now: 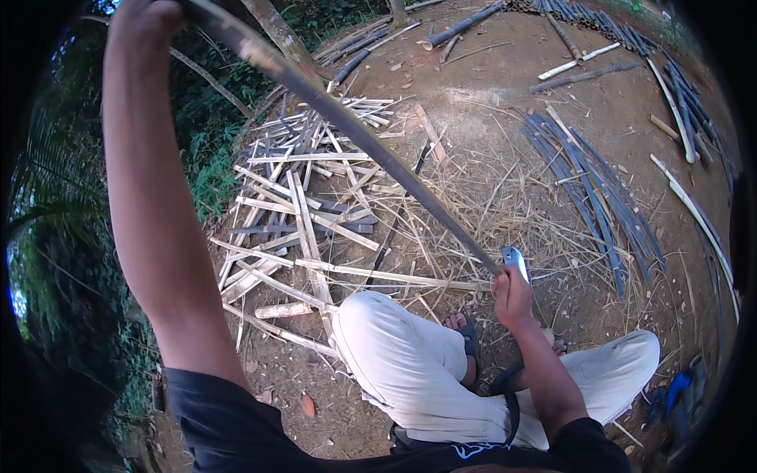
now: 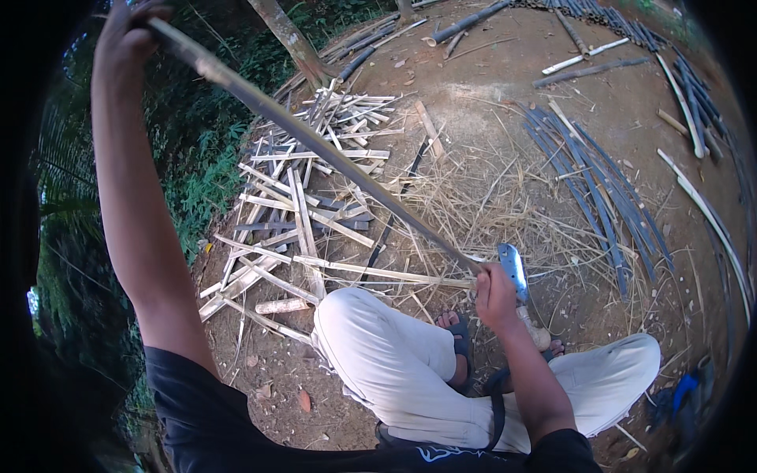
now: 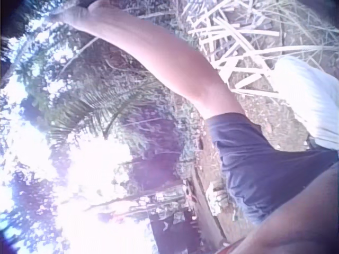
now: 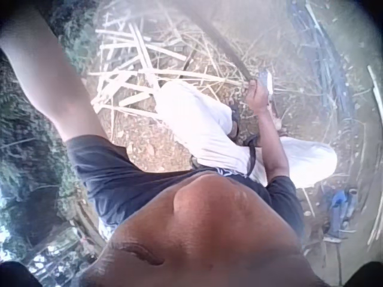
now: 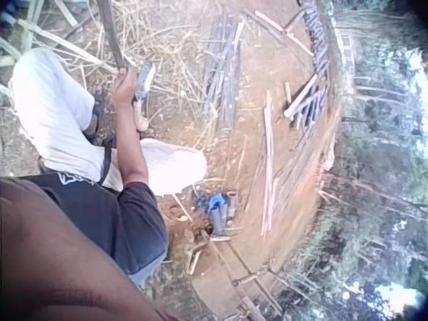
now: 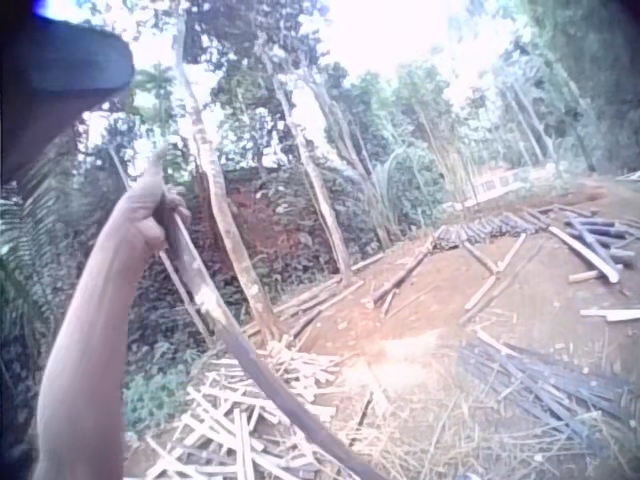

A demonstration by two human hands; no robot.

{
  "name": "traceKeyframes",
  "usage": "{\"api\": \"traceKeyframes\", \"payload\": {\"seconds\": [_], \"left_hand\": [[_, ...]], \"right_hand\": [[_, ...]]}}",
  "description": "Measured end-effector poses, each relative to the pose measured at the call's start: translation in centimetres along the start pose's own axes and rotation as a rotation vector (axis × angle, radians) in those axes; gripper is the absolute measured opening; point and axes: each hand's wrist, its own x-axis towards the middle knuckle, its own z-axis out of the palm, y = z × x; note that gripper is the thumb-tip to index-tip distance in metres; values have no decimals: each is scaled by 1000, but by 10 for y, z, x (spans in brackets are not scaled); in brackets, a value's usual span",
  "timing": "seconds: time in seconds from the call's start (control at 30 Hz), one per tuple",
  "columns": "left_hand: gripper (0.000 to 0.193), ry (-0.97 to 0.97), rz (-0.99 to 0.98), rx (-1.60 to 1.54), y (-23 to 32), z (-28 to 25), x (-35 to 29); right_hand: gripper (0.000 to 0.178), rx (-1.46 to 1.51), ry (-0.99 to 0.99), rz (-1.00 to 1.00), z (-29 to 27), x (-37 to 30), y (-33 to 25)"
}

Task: The person shaves a bamboo strip using a large knife while sitting outdoors. The person holds the bamboo with one hand and repeatedly runs the blade along the length of the strip to thin it down, then picks up a different piece and repeats the action.

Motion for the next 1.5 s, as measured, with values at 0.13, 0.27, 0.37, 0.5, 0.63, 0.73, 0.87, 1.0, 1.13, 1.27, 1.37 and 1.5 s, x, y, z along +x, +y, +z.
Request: {"api": "traceKeyframes", "payload": {"seconds": [0.13, 0.27, 0.37, 0.5, 0.63, 0.73, 0.87, 1.0, 1.13, 1.27, 1.37, 1.5], "left_hand": [[125, 613, -118, 269, -51, 33, 9], [56, 575, -65, 356, -130, 94, -36], [57, 365, -206, 321, -211, 122, -105], [64, 79, -688, -50, -303, 202, -273], [66, 101, -1102, -585, -318, 262, -374], [62, 79, -1172, -663, -308, 278, -394], [46, 110, -1289, -793, -302, 289, -406], [32, 267, -1331, -1136, -309, 282, -417], [29, 310, -1355, -1236, -310, 274, -418], [34, 284, -1345, -1314, -313, 278, -421], [40, 319, -1317, -1409, -312, 277, -426], [43, 307, -1356, -1309, -305, 282, -419]], "right_hand": [[31, 70, -13, 15, 14, -17, -27], [36, 458, -85, 359, -2, 3, -62], [35, 610, -67, 516, -4, 20, -72], [35, 616, 27, 656, 8, 30, -77], [29, 621, 93, 807, 22, 28, -59], [25, 587, 126, 857, 32, 16, -32], [25, 659, 178, 943, 65, 3, -22], [36, 765, -22, 1012, 74, -9, 8], [47, -101, -231, 795, 21, -25, 115], [51, -903, -409, 612, -36, -68, 187], [70, -835, -545, 695, -31, -83, 195], [65, -742, -364, 685, -30, -102, 209]]}}
